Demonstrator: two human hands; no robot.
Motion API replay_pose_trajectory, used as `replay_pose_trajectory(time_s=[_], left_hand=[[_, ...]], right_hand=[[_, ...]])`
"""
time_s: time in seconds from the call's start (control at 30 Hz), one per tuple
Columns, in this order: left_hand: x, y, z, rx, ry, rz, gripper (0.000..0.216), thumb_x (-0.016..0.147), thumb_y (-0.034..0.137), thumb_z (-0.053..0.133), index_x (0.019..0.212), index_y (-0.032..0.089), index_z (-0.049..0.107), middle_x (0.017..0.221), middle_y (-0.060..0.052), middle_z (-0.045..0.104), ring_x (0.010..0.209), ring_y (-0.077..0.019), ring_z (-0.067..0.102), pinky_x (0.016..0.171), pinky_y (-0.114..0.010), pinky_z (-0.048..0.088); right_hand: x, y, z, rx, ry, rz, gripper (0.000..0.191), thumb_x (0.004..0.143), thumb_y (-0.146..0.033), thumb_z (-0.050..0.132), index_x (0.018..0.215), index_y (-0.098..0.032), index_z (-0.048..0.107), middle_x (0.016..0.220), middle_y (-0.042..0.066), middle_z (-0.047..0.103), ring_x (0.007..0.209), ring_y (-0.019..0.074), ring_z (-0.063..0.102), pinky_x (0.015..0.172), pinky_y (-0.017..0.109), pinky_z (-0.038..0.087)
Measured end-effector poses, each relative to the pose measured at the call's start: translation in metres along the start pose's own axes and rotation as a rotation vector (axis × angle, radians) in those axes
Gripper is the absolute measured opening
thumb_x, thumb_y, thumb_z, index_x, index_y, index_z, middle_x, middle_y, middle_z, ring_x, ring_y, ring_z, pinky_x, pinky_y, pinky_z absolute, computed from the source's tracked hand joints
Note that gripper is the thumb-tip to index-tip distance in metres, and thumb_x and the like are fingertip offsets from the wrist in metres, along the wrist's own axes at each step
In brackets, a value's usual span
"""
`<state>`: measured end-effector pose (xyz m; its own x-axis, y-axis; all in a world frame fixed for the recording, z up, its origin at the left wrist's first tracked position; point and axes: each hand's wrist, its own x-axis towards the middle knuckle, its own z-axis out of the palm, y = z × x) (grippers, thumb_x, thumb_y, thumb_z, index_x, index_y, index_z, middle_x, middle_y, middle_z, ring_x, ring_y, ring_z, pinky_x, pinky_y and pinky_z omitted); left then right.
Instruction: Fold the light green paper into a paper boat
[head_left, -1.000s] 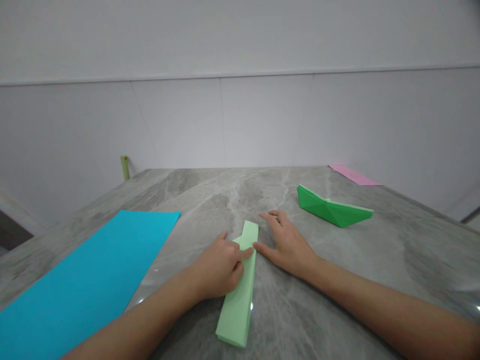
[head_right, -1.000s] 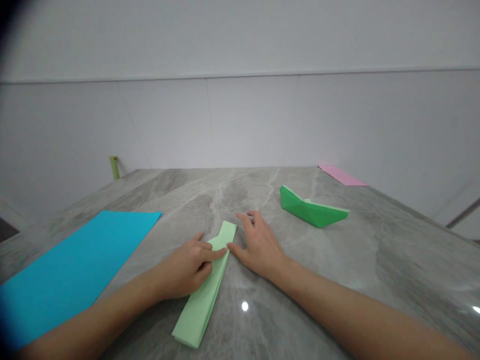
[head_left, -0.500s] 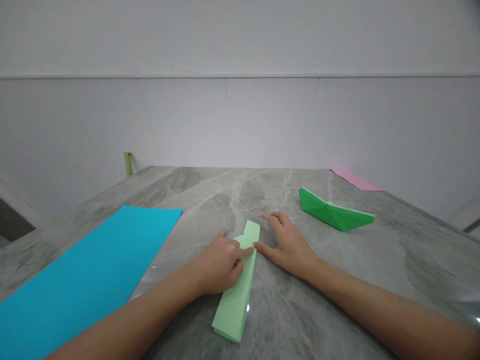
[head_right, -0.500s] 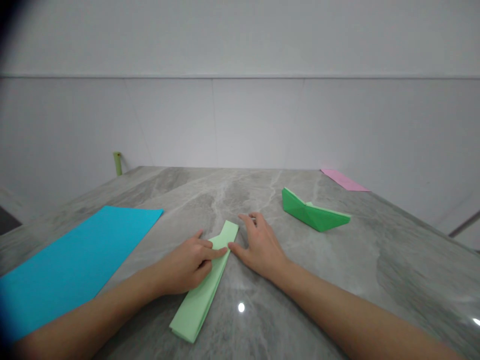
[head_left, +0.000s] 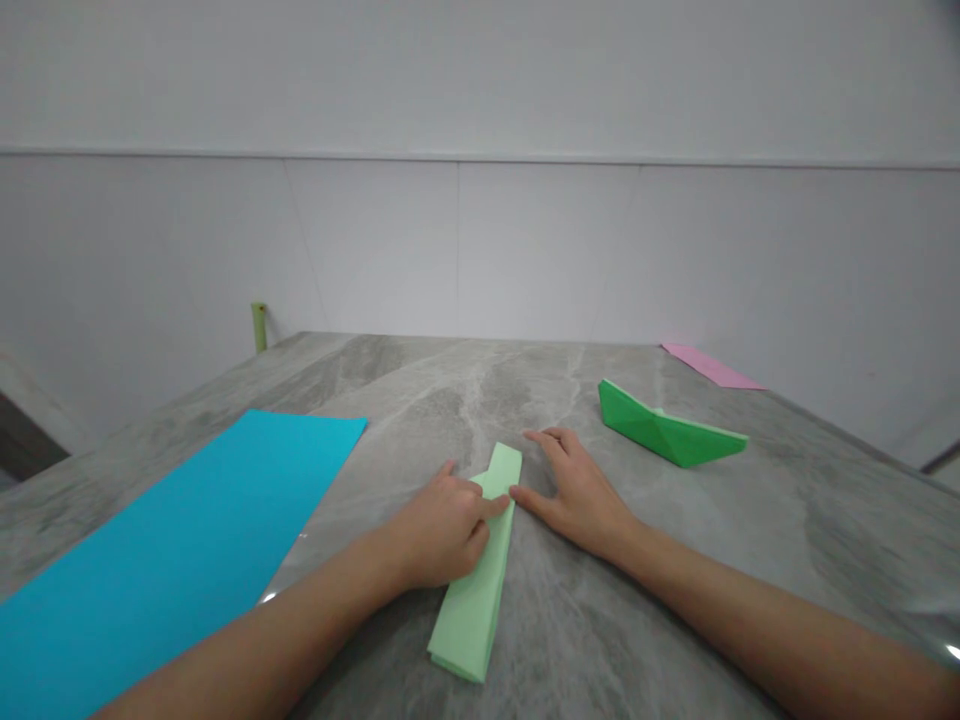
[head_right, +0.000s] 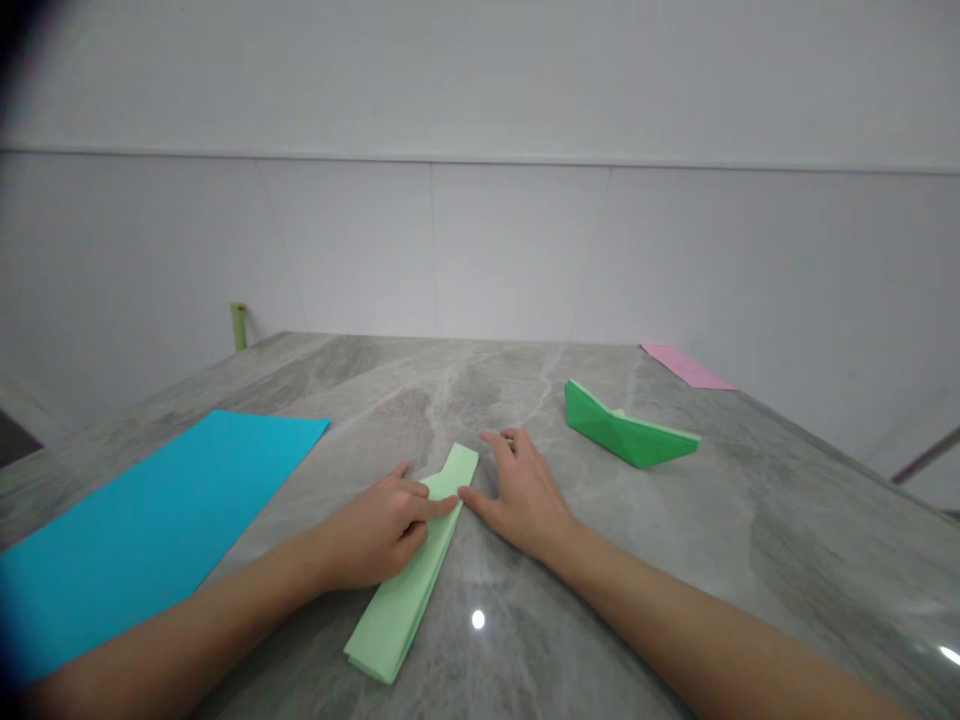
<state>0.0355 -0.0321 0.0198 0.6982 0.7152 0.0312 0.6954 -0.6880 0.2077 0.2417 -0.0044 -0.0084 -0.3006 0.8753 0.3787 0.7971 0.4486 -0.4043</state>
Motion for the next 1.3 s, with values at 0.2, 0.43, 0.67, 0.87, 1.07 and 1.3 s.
replay_pose_trajectory(time_s=[0.2, 0.43, 0.67, 0.87, 1.07, 1.3], left_hand=[[0.0012, -0.0022, 0.0005, 0.002, 0.003, 0.009, 0.047, 0.082, 0.012, 0.039, 0.126, 0.019, 0.056, 0.078, -0.006, 0.066, 0.080, -0.0209, 0.064, 0.103, -0.058, 0.031], [0.0004, -0.0034, 0.0039, -0.003, 0.004, 0.008, 0.049, 0.083, 0.013, 0.039, 0.129, 0.020, 0.055, 0.077, -0.005, 0.065, 0.081, -0.0203, 0.064, 0.105, -0.056, 0.030], [0.0017, -0.0051, 0.0067, 0.039, 0.011, 0.019, 0.050, 0.083, 0.014, 0.038, 0.131, 0.018, 0.053, 0.079, -0.007, 0.067, 0.081, -0.0225, 0.065, 0.104, -0.056, 0.031], [0.0018, -0.0041, 0.0059, 0.044, -0.002, 0.010, 0.051, 0.084, 0.013, 0.038, 0.132, 0.020, 0.053, 0.077, -0.006, 0.067, 0.079, -0.0218, 0.065, 0.103, -0.055, 0.033], [0.0024, -0.0024, 0.0038, 0.061, -0.020, -0.001, 0.051, 0.085, 0.013, 0.036, 0.134, 0.017, 0.050, 0.078, -0.007, 0.067, 0.080, -0.0213, 0.065, 0.104, -0.053, 0.033], [0.0020, -0.0012, 0.0022, 0.017, -0.027, -0.009, 0.046, 0.085, 0.012, 0.036, 0.128, 0.015, 0.056, 0.082, -0.007, 0.068, 0.084, -0.0214, 0.065, 0.105, -0.054, 0.031]], right_hand=[[0.0003, -0.0003, -0.0002, 0.015, 0.018, -0.014, 0.062, 0.075, -0.039, 0.066, 0.129, -0.017, 0.046, 0.120, 0.014, 0.048, 0.112, 0.0275, 0.050, 0.097, 0.043, 0.043], [0.0002, 0.0008, -0.0007, 0.017, 0.017, -0.021, 0.062, 0.074, -0.041, 0.067, 0.127, -0.017, 0.047, 0.118, 0.014, 0.049, 0.111, 0.0275, 0.051, 0.097, 0.044, 0.044], [0.0002, 0.0033, 0.0011, -0.012, 0.022, -0.045, 0.062, 0.076, -0.043, 0.066, 0.128, -0.017, 0.047, 0.117, 0.014, 0.050, 0.111, 0.0288, 0.051, 0.097, 0.045, 0.043], [0.0000, 0.0021, -0.0001, -0.022, 0.005, -0.048, 0.063, 0.076, -0.045, 0.065, 0.128, -0.015, 0.048, 0.117, 0.015, 0.051, 0.111, 0.0287, 0.051, 0.096, 0.044, 0.044], [0.0001, 0.0011, -0.0002, -0.031, -0.003, -0.045, 0.065, 0.075, -0.047, 0.066, 0.129, -0.016, 0.047, 0.118, 0.015, 0.051, 0.111, 0.0296, 0.051, 0.095, 0.046, 0.044], [-0.0031, -0.0020, -0.0015, -0.032, -0.026, -0.057, 0.067, 0.075, -0.052, 0.064, 0.129, -0.018, 0.046, 0.118, 0.015, 0.051, 0.110, 0.0301, 0.052, 0.094, 0.048, 0.044]])
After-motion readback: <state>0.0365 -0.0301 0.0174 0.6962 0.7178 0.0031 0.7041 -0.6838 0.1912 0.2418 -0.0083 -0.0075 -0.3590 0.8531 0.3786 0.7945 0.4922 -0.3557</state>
